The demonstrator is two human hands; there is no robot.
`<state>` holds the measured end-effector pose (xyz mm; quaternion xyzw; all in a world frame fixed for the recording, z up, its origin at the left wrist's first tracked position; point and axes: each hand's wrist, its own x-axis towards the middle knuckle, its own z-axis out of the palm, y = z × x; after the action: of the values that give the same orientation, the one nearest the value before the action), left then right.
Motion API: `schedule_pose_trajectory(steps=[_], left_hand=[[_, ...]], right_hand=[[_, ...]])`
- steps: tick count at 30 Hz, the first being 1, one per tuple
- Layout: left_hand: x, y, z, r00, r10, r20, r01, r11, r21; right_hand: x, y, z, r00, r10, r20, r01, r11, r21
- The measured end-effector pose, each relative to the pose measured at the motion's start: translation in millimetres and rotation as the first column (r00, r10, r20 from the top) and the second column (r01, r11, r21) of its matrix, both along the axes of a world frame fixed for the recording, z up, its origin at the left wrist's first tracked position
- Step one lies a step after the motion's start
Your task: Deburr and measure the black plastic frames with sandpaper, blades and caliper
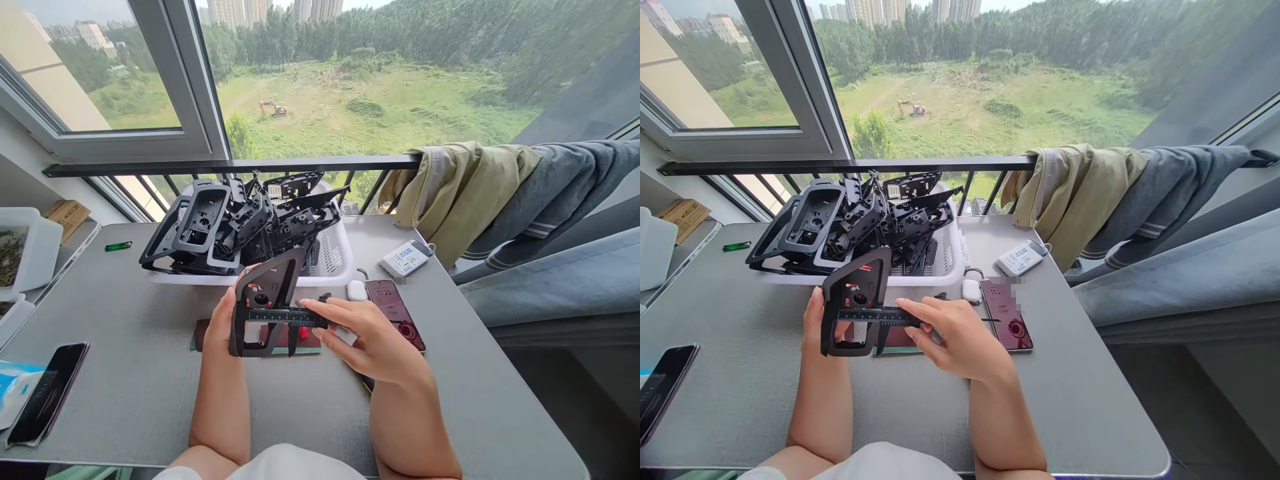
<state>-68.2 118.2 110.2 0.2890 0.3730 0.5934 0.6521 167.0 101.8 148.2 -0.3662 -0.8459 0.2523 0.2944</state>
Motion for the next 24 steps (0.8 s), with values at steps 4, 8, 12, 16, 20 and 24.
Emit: schedule_pose_trajectory(steps=[4,8,12,16,20,24], left_hand=[[2.5,0.1,1.2,1.000,0.029,-0.006,-0.029,0.999,-0.019],[5.2,5.8,9.4,0.997,0.074,0.039,-0.072,0.997,-0.036],[4.5,13.9,23.1,0.968,0.232,0.098,-0.225,0.972,-0.074],[1.3,17.4,29.5,0.938,0.330,0.101,-0.320,0.941,-0.107],[-0.7,17.1,27.3,0.949,0.294,0.115,-0.281,0.953,-0.113],[-1.7,17.7,23.8,0.962,0.250,0.107,-0.245,0.968,-0.059]], right_hand=[[-0.2,-0.2,-1.4,1.000,0.003,-0.006,-0.003,1.000,-0.019],[-4.4,-0.6,-2.9,1.000,-0.013,-0.006,0.012,0.998,-0.067],[-9.8,-0.9,-1.9,0.998,0.031,0.056,-0.023,0.988,-0.152],[-15.5,1.1,-4.0,0.995,0.043,0.091,-0.025,0.981,-0.190],[-21.5,3.0,-9.2,0.985,0.069,0.161,-0.043,0.986,-0.159],[-23.5,2.4,-10.7,0.975,0.067,0.214,-0.035,0.988,-0.148]])
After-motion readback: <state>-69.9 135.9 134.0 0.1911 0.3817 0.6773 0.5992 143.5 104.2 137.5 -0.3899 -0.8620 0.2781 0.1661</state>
